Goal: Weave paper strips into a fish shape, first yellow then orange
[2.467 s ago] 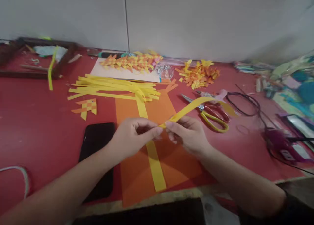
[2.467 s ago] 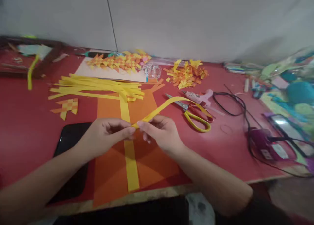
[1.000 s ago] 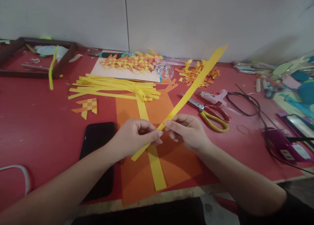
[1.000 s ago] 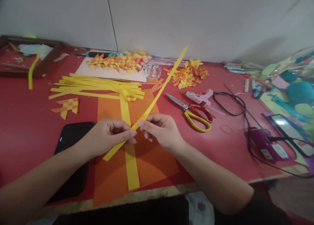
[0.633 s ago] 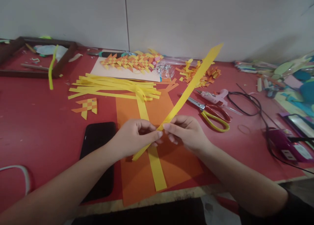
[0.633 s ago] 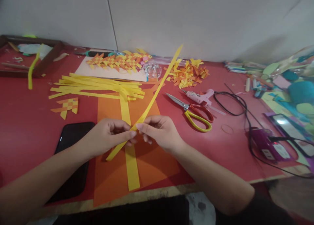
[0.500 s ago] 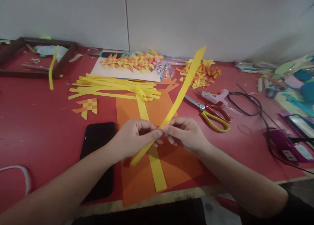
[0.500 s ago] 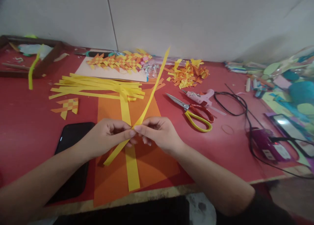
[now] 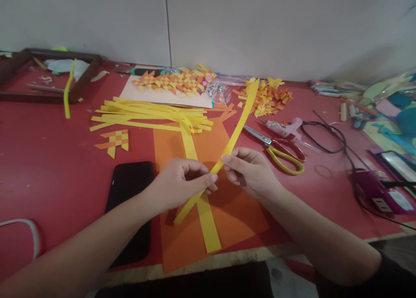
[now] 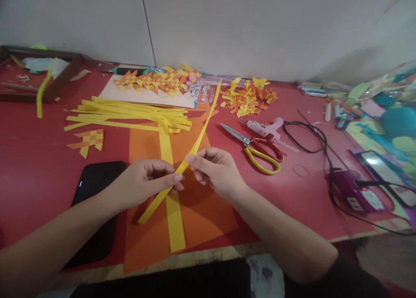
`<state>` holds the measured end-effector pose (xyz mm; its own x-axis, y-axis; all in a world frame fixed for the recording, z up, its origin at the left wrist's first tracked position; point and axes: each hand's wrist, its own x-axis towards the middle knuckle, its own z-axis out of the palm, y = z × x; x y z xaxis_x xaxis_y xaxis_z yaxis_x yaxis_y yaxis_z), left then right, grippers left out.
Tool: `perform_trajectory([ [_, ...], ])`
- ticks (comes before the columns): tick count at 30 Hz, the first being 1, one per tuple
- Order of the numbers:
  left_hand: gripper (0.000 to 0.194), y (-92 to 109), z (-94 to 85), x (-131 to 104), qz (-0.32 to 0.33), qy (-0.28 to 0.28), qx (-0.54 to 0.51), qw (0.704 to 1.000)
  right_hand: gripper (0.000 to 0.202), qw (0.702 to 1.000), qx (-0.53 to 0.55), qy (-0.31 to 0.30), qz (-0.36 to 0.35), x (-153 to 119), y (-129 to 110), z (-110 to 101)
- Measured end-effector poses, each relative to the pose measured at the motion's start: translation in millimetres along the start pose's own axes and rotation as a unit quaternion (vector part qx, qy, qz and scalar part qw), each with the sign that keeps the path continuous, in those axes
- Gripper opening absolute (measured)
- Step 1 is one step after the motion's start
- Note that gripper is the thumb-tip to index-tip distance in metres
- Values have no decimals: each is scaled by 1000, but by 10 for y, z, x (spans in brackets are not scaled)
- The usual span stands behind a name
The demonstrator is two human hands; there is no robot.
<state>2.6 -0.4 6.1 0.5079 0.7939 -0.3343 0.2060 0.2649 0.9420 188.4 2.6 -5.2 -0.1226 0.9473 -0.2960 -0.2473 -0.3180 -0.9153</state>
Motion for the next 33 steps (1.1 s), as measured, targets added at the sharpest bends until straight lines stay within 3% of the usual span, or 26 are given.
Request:
perform_trajectory([
  [7, 20, -4, 21, -4, 35, 21, 2, 999, 28, 997, -73, -36, -7, -41, 81, 2],
  [12, 13, -1, 19, 6, 31, 18, -20, 999, 33, 995, -92, -17, -19, -57, 77, 6],
  [22, 16, 3, 22, 0, 10, 21, -31, 999, 32, 998, -53, -7, -31, -58, 60, 32],
  [27, 17, -6, 1, 3, -12, -7, -34, 999, 33, 999, -20, 25, -37, -29, 31, 11],
  [33, 18, -15, 12, 9, 17, 13, -20, 1000, 34, 999, -29, 7, -43, -23, 41, 21],
])
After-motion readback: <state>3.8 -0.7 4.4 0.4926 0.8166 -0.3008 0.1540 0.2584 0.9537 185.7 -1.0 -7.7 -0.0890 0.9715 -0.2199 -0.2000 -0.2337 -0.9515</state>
